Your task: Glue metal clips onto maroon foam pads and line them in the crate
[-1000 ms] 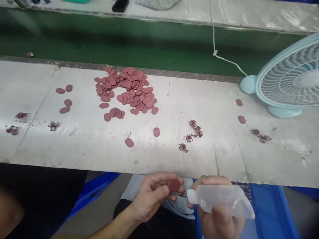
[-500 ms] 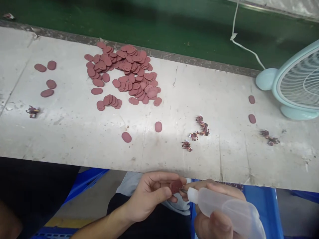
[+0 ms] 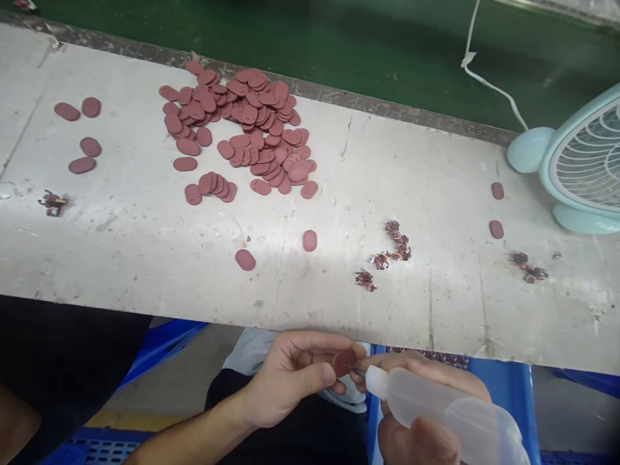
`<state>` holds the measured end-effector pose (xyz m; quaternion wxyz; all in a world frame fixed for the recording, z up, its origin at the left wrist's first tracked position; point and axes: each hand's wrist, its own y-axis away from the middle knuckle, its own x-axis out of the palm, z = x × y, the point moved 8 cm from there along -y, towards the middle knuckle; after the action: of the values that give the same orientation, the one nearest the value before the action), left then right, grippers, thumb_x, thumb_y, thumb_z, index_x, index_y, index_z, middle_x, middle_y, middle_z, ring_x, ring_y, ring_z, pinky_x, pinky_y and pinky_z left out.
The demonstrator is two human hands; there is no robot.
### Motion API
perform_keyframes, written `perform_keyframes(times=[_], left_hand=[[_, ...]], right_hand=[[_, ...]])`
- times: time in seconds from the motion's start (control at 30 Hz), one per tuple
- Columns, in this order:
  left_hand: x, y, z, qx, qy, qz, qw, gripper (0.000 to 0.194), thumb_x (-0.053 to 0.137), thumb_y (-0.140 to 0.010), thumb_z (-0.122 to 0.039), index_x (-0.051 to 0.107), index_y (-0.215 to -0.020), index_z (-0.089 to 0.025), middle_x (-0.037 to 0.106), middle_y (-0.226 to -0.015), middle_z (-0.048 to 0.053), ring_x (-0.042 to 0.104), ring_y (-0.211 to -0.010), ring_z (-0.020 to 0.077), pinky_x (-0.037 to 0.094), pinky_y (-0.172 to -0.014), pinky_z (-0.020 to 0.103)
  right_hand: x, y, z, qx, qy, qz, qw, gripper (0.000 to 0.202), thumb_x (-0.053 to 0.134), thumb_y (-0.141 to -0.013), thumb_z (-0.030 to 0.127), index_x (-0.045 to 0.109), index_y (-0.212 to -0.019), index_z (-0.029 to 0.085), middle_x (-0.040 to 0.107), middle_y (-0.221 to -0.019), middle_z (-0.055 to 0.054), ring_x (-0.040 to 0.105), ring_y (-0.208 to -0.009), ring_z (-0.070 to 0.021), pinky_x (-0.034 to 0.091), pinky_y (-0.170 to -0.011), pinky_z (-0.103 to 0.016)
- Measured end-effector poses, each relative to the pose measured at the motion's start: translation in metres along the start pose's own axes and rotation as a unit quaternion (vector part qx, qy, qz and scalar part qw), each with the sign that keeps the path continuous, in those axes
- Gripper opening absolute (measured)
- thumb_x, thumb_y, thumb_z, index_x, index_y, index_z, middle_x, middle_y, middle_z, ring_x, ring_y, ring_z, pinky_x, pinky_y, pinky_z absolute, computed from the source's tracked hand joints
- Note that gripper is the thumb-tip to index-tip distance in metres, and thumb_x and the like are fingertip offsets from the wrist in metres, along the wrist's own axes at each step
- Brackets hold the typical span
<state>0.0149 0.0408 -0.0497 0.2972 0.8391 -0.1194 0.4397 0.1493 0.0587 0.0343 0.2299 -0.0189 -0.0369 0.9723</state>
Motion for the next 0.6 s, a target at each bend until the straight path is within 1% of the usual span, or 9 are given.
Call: perform_keyframes(times=[0.2,0.33,0.4,0.5,0.6], left_hand=[[0.0006,-0.0005,-0.0011,-0.004,0.007,0.0,1.0,0.026,0.076,-0.086,-0.024,0.078,-0.111,-0.022,0.077,-0.119,0.012,0.076,-0.094,0.0201,0.059,-0.072,0.021],[0.0012,0.0007,-0.0028,-0.001,0.003,0.0,1.0,0.026,0.076,-0.086,-0.023,0.078,-0.112,-0.022,0.077,-0.119,0.012,0.077,-0.091,0.0207,0.059,-0.072,0.023],[0.0,0.0013,-0.0029,-0.004,0.002,-0.008,1.0,0.026,0.076,-0.085,-0.024,0.079,-0.111,-0.022,0.078,-0.118,0.013,0.077,-0.091,0.0215,0.059,-0.071,0.024],[-0.0022,0.0016,-0.0027,-0.011,0.004,-0.02,1.0,0.026,0.078,-0.083,-0.026,0.079,-0.109,-0.021,0.078,-0.115,0.013,0.076,-0.094,0.0226,0.059,-0.069,0.023],[-0.0027,0.0008,-0.0026,-0.012,0.009,-0.022,1.0,0.026,0.079,-0.083,-0.026,0.079,-0.108,-0.02,0.079,-0.114,0.013,0.076,-0.095,0.0226,0.059,-0.068,0.022]], right_hand=[[0.0015,0.0022,0.0012,0.035,0.016,0.016,0.999,0.028,0.066,-0.082,0.065,0.068,-0.095,0.04,0.065,-0.061,0.0,0.061,-0.049,-0.0288,0.048,-0.037,-0.043],[0.0037,0.0054,0.001,0.041,0.004,0.044,0.998,0.025,0.068,-0.084,0.059,0.067,-0.1,0.039,0.068,-0.066,0.001,0.063,-0.053,-0.0266,0.05,-0.041,-0.042],[0.0036,0.0057,0.0012,0.046,-0.018,0.052,0.997,0.025,0.067,-0.085,0.058,0.067,-0.101,0.039,0.067,-0.065,0.001,0.064,-0.054,-0.026,0.052,-0.043,-0.042],[0.002,0.0037,-0.0001,0.064,-0.037,0.049,0.996,0.024,0.064,-0.086,0.057,0.067,-0.1,0.038,0.066,-0.064,0.0,0.064,-0.054,-0.0265,0.052,-0.043,-0.043],[-0.0003,0.0021,0.0005,0.06,-0.038,0.046,0.996,0.025,0.064,-0.085,0.059,0.066,-0.098,0.038,0.064,-0.062,0.0,0.064,-0.054,-0.0269,0.052,-0.044,-0.044]])
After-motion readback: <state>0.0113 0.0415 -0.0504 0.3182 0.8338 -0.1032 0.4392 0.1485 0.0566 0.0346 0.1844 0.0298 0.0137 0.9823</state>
